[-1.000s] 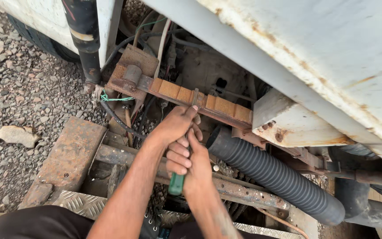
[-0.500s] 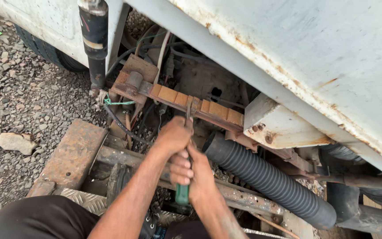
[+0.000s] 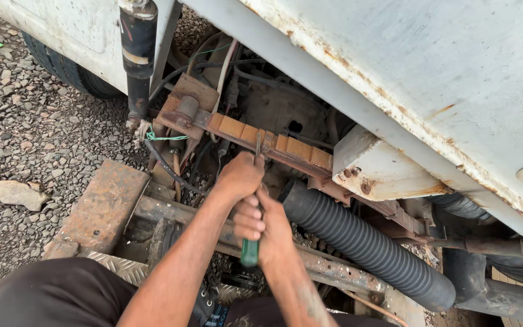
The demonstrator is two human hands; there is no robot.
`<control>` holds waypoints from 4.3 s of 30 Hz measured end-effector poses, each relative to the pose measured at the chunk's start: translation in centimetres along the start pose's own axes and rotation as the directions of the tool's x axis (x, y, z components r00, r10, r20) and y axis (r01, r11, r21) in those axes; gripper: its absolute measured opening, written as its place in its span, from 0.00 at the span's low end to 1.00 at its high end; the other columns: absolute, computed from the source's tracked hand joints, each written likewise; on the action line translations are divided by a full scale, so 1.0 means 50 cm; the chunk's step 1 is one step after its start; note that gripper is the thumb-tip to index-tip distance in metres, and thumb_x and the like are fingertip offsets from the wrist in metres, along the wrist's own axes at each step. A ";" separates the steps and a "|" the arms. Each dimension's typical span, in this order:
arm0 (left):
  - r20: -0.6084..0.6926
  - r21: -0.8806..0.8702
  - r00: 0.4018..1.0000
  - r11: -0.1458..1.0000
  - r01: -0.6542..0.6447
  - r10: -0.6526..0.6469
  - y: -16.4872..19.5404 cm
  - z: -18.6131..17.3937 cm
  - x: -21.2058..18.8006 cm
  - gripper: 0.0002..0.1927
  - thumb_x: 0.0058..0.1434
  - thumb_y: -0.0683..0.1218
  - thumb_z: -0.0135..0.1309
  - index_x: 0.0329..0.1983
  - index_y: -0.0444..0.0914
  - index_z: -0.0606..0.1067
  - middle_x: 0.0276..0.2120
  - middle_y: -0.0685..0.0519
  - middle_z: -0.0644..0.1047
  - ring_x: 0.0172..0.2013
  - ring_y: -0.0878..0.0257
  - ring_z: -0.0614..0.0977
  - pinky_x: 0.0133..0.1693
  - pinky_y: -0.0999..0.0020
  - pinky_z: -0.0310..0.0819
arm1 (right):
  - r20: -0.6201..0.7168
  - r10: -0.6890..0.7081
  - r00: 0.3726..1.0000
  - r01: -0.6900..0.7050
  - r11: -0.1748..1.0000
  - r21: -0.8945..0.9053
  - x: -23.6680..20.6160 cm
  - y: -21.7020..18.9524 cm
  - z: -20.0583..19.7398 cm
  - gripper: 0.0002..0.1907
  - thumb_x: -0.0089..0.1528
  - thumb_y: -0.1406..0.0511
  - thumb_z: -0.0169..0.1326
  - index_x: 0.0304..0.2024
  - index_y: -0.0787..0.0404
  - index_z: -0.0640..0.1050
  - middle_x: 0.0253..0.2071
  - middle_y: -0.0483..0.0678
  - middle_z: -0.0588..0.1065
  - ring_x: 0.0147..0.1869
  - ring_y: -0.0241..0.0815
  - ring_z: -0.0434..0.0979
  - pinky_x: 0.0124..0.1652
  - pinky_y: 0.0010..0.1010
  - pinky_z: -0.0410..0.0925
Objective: The person uses a screwdriver to pry and adjust a rusty metal bracket attached to the underside of a vehicle. The hands repeatedly insert the tool into gaps and apply leverage to shift the bracket.
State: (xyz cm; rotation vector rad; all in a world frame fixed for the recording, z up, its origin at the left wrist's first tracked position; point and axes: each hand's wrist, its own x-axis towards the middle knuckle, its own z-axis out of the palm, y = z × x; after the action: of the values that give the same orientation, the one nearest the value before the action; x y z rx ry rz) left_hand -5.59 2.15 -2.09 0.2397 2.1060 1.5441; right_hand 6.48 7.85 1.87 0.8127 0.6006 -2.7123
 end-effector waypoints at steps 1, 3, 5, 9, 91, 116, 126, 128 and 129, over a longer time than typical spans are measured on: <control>0.026 -0.021 1.000 1.000 0.017 -0.016 0.004 -0.003 0.002 0.24 0.70 0.58 0.41 0.40 0.33 0.76 0.34 0.38 0.82 0.38 0.44 0.85 0.44 0.51 0.76 | -0.015 -0.010 1.000 0.010 1.000 0.007 0.005 -0.001 0.004 0.22 0.73 0.51 0.43 0.27 0.54 0.66 0.17 0.36 0.60 0.14 0.26 0.55 0.13 0.19 0.53; 0.043 0.002 0.999 1.000 -0.001 0.001 0.014 -0.008 0.001 0.25 0.70 0.58 0.40 0.39 0.32 0.77 0.35 0.38 0.83 0.39 0.43 0.86 0.46 0.50 0.76 | -0.045 -0.034 0.998 0.035 0.999 0.022 0.009 0.000 0.013 0.23 0.73 0.51 0.43 0.27 0.54 0.65 0.17 0.36 0.59 0.14 0.26 0.56 0.13 0.18 0.53; 0.031 0.056 1.000 0.998 -0.001 0.000 0.021 -0.012 -0.009 0.26 0.70 0.59 0.40 0.40 0.32 0.78 0.36 0.37 0.82 0.41 0.42 0.85 0.47 0.48 0.76 | -0.118 -0.056 0.991 0.057 0.998 0.000 0.005 0.008 0.017 0.22 0.73 0.52 0.43 0.27 0.54 0.66 0.17 0.35 0.60 0.14 0.26 0.56 0.12 0.19 0.53; -0.014 0.221 1.000 0.975 0.029 -0.027 0.021 -0.006 -0.044 0.26 0.71 0.59 0.40 0.42 0.34 0.77 0.40 0.37 0.81 0.45 0.39 0.82 0.48 0.46 0.74 | -0.025 -0.034 0.999 0.034 0.999 -0.018 -0.029 0.038 0.002 0.23 0.73 0.51 0.43 0.26 0.54 0.66 0.17 0.36 0.60 0.13 0.26 0.55 0.12 0.19 0.53; -0.220 -0.244 0.968 0.954 -0.174 0.120 0.006 0.098 -0.061 0.25 0.75 0.54 0.38 0.30 0.33 0.72 0.19 0.47 0.75 0.23 0.54 0.80 0.30 0.55 0.70 | -0.220 -0.411 0.884 0.141 0.685 -0.715 -0.190 -0.064 -0.050 0.25 0.66 0.63 0.52 0.67 0.54 0.74 0.23 0.42 0.67 0.16 0.28 0.57 0.14 0.19 0.52; 0.014 -0.573 1.000 0.819 -0.014 0.027 0.040 0.077 -0.068 0.23 0.73 0.55 0.39 0.26 0.35 0.68 0.13 0.49 0.74 0.12 0.64 0.73 0.17 0.65 0.66 | 0.002 -0.169 0.986 0.169 0.986 0.009 -0.173 0.009 0.020 0.15 0.74 0.56 0.40 0.46 0.60 0.70 0.19 0.37 0.60 0.13 0.27 0.57 0.11 0.19 0.55; 0.049 -0.512 0.998 0.859 -0.016 0.048 0.033 0.073 -0.058 0.23 0.73 0.54 0.40 0.26 0.35 0.68 0.14 0.51 0.72 0.14 0.63 0.76 0.17 0.65 0.67 | 0.049 -0.187 0.981 0.184 0.981 0.062 -0.163 0.018 0.026 0.15 0.74 0.57 0.40 0.46 0.61 0.70 0.19 0.37 0.60 0.14 0.27 0.57 0.12 0.19 0.57; 0.047 -0.486 0.998 0.874 -0.011 0.039 0.032 0.073 -0.056 0.23 0.73 0.54 0.40 0.26 0.35 0.68 0.15 0.52 0.72 0.14 0.63 0.76 0.17 0.65 0.67 | 0.049 -0.191 0.980 0.187 0.979 0.082 -0.162 0.021 0.025 0.15 0.74 0.57 0.40 0.46 0.61 0.70 0.20 0.37 0.60 0.14 0.27 0.57 0.12 0.19 0.57; 0.040 -0.463 0.999 0.886 -0.003 0.024 0.033 0.072 -0.054 0.23 0.72 0.54 0.40 0.26 0.35 0.69 0.14 0.51 0.73 0.14 0.63 0.76 0.17 0.65 0.67 | 0.046 -0.193 0.980 0.188 0.978 0.090 -0.160 0.022 0.025 0.15 0.74 0.57 0.39 0.45 0.61 0.70 0.20 0.37 0.60 0.14 0.27 0.57 0.13 0.19 0.57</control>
State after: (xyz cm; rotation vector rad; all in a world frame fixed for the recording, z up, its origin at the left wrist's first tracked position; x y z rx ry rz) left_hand -1.74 4.58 -0.57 0.1147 1.6372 1.9731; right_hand 12.80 7.25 7.04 0.7321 0.5810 -2.9421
